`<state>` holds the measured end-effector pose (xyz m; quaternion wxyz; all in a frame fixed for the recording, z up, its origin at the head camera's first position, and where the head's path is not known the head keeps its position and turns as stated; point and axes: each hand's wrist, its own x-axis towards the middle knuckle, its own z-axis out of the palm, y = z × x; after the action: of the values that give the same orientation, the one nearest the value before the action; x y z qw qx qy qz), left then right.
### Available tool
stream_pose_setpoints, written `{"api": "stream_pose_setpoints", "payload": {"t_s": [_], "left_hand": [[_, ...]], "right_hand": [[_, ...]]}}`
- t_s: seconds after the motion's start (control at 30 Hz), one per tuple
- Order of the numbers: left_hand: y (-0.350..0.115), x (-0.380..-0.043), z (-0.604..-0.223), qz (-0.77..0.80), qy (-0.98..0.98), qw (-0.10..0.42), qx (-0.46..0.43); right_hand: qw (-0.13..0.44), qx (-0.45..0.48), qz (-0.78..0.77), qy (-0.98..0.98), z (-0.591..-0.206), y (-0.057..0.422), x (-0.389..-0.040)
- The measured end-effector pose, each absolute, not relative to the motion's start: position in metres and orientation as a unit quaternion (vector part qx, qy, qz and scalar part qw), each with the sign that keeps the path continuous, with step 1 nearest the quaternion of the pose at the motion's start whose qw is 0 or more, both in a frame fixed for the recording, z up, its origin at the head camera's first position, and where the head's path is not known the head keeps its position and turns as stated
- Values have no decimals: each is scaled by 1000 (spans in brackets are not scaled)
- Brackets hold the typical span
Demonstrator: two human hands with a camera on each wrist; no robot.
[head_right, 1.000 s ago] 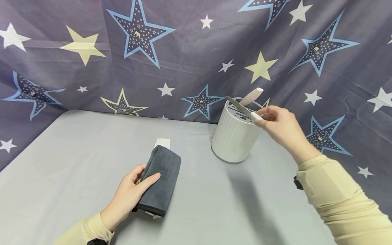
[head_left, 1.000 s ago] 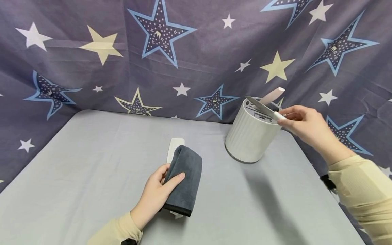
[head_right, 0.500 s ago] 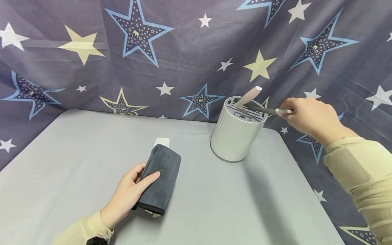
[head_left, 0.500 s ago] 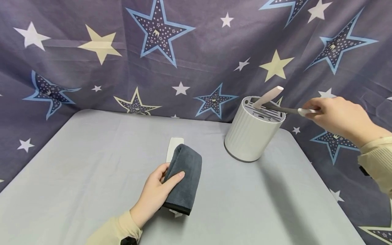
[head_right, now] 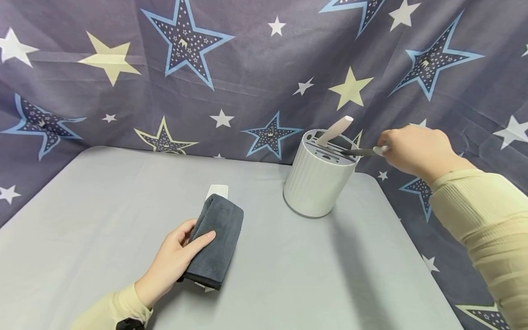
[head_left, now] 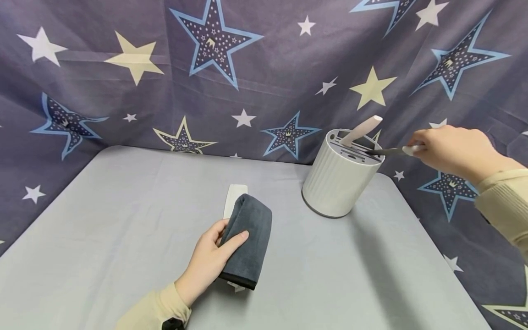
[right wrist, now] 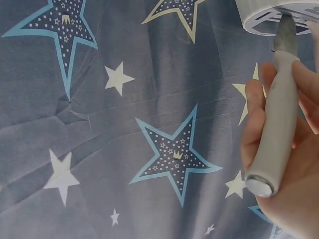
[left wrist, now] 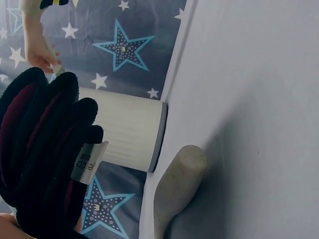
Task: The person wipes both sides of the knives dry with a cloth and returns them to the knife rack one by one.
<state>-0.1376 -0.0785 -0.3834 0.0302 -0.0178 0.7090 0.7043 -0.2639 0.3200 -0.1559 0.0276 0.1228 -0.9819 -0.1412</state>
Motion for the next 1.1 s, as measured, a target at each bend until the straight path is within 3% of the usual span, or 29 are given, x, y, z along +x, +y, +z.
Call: {"api": "stream_pose_setpoints", "payload": {"t_s": [0.2, 0.53, 0.87, 1.1], "left_hand": [[-79, -138, -384, 706, 708, 32, -19], [-82, -137, -385, 707, 706, 34, -21], [-81, -136, -385, 707, 706, 33, -23], [-81, -136, -386, 707, 706, 35, -21]], "right_hand": [[61, 165, -166, -970, -160, 311, -269], [188, 242, -189, -933, -184, 299, -280], [242, 207, -155, -935, -207, 293, -292], [251, 184, -128, -942, -222, 290, -298]]}}
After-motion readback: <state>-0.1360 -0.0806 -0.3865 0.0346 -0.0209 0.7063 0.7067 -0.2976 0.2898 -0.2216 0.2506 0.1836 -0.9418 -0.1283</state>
